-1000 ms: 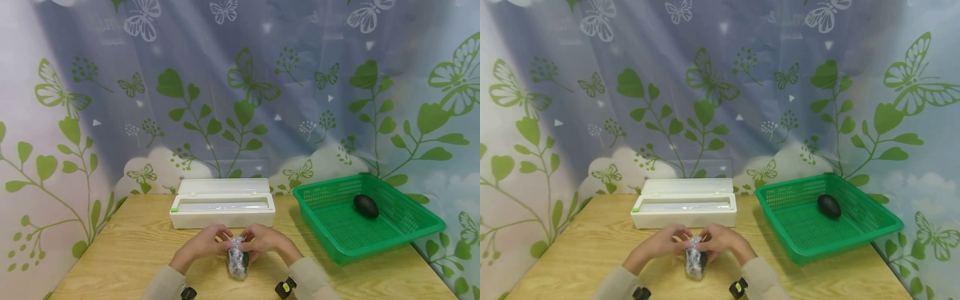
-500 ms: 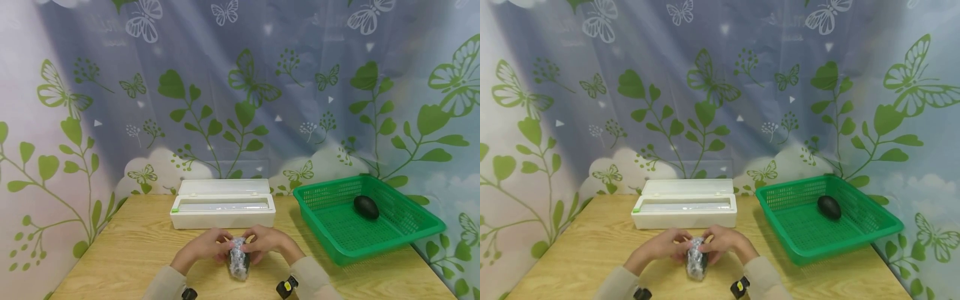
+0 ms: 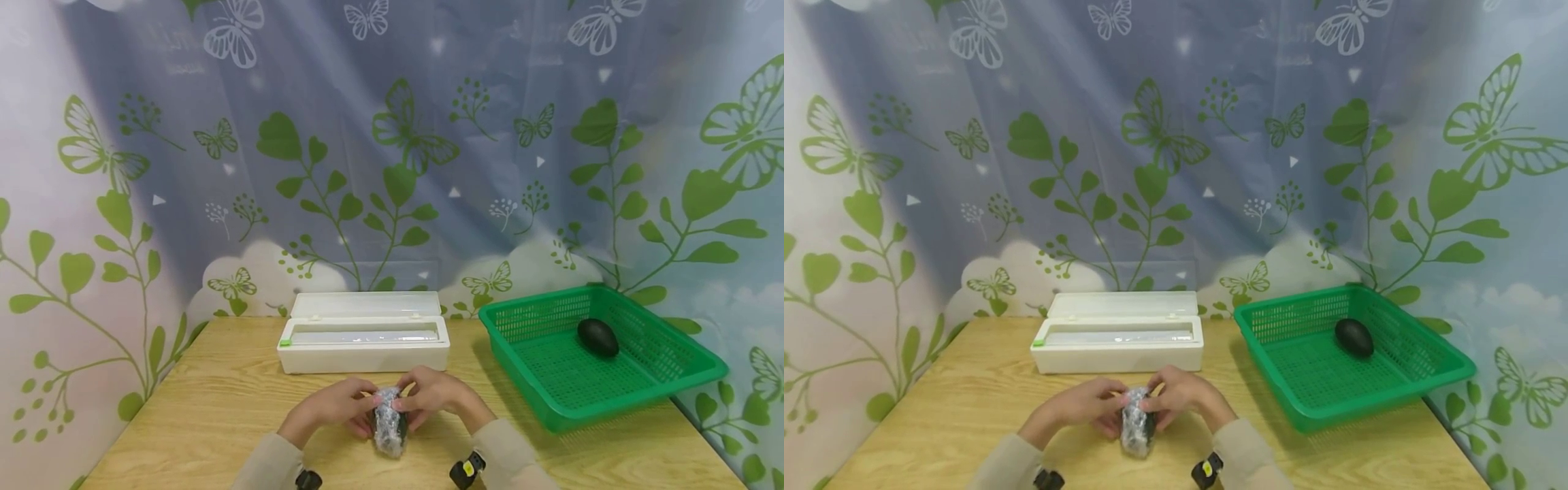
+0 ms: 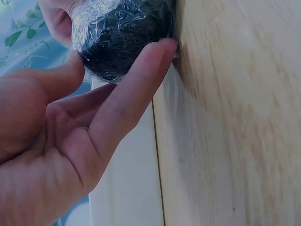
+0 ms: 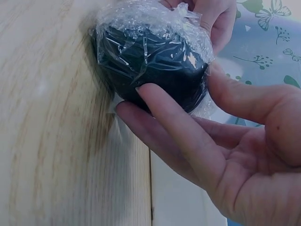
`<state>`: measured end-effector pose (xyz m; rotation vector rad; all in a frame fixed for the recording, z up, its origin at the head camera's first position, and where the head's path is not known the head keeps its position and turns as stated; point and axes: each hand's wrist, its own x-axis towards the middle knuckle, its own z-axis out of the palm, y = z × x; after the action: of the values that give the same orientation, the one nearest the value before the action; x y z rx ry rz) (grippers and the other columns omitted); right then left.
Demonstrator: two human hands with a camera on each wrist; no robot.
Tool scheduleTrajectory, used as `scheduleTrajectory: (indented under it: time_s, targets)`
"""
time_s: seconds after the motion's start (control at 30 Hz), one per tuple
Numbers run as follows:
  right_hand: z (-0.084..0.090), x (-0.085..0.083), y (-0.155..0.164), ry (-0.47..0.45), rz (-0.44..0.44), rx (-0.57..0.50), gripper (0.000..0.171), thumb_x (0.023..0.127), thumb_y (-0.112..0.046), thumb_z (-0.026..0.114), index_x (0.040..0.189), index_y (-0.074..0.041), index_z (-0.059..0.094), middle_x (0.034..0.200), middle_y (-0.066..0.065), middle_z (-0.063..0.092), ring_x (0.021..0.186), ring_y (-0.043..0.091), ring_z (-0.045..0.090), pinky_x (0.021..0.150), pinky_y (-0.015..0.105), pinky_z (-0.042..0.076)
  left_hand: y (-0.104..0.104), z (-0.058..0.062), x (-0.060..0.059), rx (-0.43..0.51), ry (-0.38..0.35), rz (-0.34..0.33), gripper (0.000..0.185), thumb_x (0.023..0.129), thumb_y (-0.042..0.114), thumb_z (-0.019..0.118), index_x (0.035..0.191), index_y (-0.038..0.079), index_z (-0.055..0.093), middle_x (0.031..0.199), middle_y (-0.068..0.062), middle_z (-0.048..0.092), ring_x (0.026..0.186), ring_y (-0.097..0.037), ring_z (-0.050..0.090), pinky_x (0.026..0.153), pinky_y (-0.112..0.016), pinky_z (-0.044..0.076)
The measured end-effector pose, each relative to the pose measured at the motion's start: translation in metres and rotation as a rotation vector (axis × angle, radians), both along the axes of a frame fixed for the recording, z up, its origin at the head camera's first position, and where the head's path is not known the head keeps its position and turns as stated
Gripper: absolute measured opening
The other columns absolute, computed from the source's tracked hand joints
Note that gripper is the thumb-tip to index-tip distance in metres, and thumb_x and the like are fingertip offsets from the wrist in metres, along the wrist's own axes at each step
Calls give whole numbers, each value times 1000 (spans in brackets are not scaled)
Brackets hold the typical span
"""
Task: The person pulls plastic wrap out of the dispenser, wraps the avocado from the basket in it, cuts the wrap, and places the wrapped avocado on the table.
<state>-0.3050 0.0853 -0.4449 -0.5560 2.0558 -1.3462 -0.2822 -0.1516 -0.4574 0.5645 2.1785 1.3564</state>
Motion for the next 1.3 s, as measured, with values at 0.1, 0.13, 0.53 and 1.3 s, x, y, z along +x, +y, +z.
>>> scheduleTrajectory:
  time_s: [0.1, 0.13, 0.53, 1.3]
  targets:
    - [0, 0, 1, -6, -1, 2, 38, 98, -3, 67, 129, 15, 53, 102, 25, 71, 78, 28, 74, 73, 42, 66, 0, -1, 0, 9, 2, 5, 38, 109, 18, 52, 133, -11, 55, 100, -19, 71, 82, -35, 77, 70, -38, 66]
    - [0, 0, 1, -9, -1, 4, 38, 99, -3, 67, 129, 14, 53, 102, 25, 71, 78, 27, 74, 73, 42, 66, 0, -1, 0, 13, 4, 5, 37, 109, 18, 52, 132, -11, 55, 101, -18, 70, 82, -34, 76, 71, -38, 66]
    - [-2, 0, 3, -42, -24, -17, 40, 99, -8, 67, 132, 9, 51, 99, 21, 69, 74, 22, 72, 73, 39, 66, 5, -2, 1, 93, -70, 27, 41, 110, 25, 50, 137, -5, 51, 121, -21, 58, 99, -27, 70, 78, -42, 66]
    - [2, -3, 3, -42, 4, -141, 41, 99, -4, 66, 133, 9, 47, 111, 26, 67, 82, 23, 73, 81, 43, 66, -1, 2, -3, 184, -101, 64, 44, 106, 27, 58, 142, 5, 45, 119, -24, 58, 95, -30, 72, 76, -47, 66]
